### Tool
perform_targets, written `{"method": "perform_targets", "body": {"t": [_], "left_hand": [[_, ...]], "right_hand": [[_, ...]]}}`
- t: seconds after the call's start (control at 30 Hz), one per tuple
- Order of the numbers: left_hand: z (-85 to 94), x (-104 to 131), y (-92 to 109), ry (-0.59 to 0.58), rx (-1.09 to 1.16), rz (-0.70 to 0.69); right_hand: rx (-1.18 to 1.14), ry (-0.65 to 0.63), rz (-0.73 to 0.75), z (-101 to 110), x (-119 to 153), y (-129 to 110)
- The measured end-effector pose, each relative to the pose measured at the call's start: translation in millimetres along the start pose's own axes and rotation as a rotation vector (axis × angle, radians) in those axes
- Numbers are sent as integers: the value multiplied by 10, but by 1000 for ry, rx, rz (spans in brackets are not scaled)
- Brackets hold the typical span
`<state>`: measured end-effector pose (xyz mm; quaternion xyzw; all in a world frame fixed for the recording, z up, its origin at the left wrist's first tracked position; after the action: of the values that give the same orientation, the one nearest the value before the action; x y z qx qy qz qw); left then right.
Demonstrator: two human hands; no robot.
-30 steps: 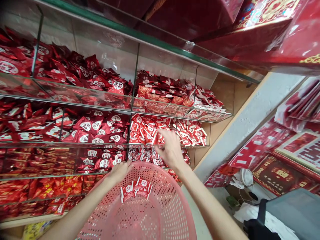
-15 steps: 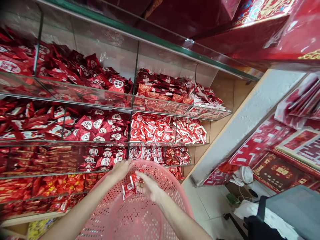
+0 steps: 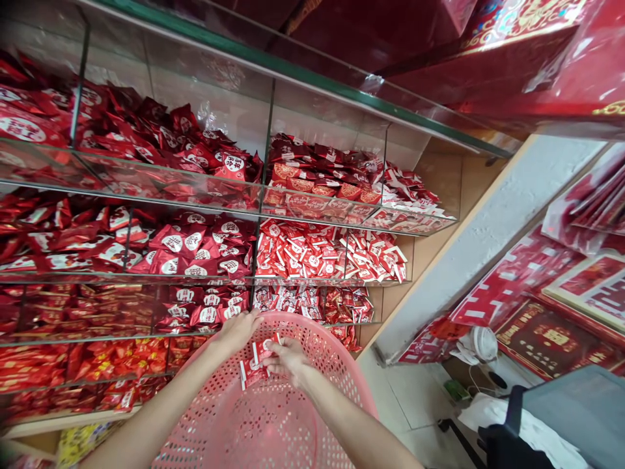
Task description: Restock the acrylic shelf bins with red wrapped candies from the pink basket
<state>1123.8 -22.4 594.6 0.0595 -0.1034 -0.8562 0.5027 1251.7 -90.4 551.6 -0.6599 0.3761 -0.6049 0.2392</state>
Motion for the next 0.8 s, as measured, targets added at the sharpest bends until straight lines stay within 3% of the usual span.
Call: {"method": "perform_targets", "body": {"t": [0.1,0.37,0.6,0.8], "left_hand": [[-16,-10,-8,2,-9,-3],[-24,-18,-17,-6,-12,2],[-26,-12,-20,7,-7,-4],[-41,-18,-28,12,-10,-10]], "right_hand": [[121,90,30,-30,-147,58],[266,160,96,-176,-377,196],[407,171,169,-103,-430,285],[652,291,302,-64,-378,274]]}}
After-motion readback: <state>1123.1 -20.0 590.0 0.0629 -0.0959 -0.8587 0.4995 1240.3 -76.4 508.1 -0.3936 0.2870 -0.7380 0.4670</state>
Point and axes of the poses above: each hand's wrist, its own x-axis away from the middle knuckle, its own z-axis out of the back of the hand, y = z × x, the point moved 3 cm from there along -x, towards the middle knuckle, and after that the axes turned 6 degrees about -z, right-handed, at the moved point
